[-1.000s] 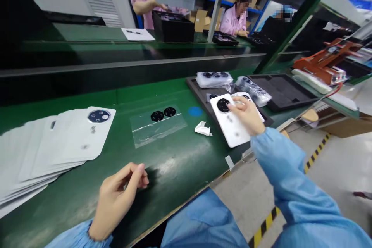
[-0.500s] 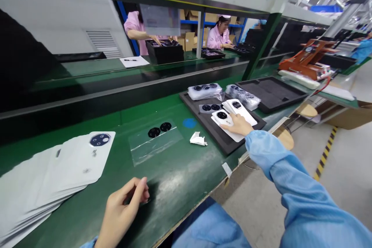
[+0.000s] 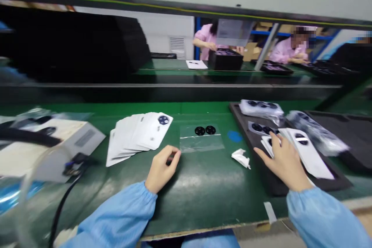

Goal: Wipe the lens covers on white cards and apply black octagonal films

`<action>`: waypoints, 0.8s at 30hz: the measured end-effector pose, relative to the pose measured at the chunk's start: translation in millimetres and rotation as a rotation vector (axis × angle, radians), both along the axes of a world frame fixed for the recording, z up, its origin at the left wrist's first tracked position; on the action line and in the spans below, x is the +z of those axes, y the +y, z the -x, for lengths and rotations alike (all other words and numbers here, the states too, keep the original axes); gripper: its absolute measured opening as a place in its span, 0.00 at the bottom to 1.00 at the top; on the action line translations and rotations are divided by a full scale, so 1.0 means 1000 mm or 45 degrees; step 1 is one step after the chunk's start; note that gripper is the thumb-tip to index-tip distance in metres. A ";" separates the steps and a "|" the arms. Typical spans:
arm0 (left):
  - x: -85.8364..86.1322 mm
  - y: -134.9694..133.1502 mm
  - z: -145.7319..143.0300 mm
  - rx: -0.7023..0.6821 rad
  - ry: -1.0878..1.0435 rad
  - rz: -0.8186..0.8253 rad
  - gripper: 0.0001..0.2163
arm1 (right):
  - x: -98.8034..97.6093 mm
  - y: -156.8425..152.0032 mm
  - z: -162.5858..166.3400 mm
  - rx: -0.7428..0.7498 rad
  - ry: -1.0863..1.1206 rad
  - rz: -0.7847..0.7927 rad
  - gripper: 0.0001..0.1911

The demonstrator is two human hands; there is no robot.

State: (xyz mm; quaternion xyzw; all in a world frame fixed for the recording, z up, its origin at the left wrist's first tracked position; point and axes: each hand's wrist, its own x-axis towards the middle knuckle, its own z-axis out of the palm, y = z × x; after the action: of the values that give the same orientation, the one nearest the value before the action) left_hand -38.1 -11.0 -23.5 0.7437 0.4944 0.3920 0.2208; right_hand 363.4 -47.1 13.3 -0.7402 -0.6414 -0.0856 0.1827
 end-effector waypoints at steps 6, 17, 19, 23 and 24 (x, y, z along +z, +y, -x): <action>0.000 0.065 0.051 0.545 0.246 -0.054 0.20 | 0.000 0.034 0.131 0.722 0.199 0.050 0.25; 0.027 0.070 0.064 0.719 0.074 0.069 0.15 | -0.024 0.052 0.193 1.032 0.462 -0.037 0.16; 0.028 0.045 0.054 0.678 -0.042 0.120 0.14 | -0.025 0.049 0.192 1.017 0.496 -0.073 0.20; 0.008 -0.032 0.013 0.440 -0.238 0.278 0.16 | -0.035 0.036 0.193 1.057 0.462 0.021 0.39; 0.001 -0.052 0.000 0.382 -0.269 0.312 0.20 | -0.039 0.032 0.193 1.075 0.434 0.076 0.44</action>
State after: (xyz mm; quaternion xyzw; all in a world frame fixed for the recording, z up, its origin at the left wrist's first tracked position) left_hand -38.4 -63.0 -22.0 0.5842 0.6176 0.4332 0.2993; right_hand 170.5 -15.5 -26.0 -0.4224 -0.8499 0.1381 0.2832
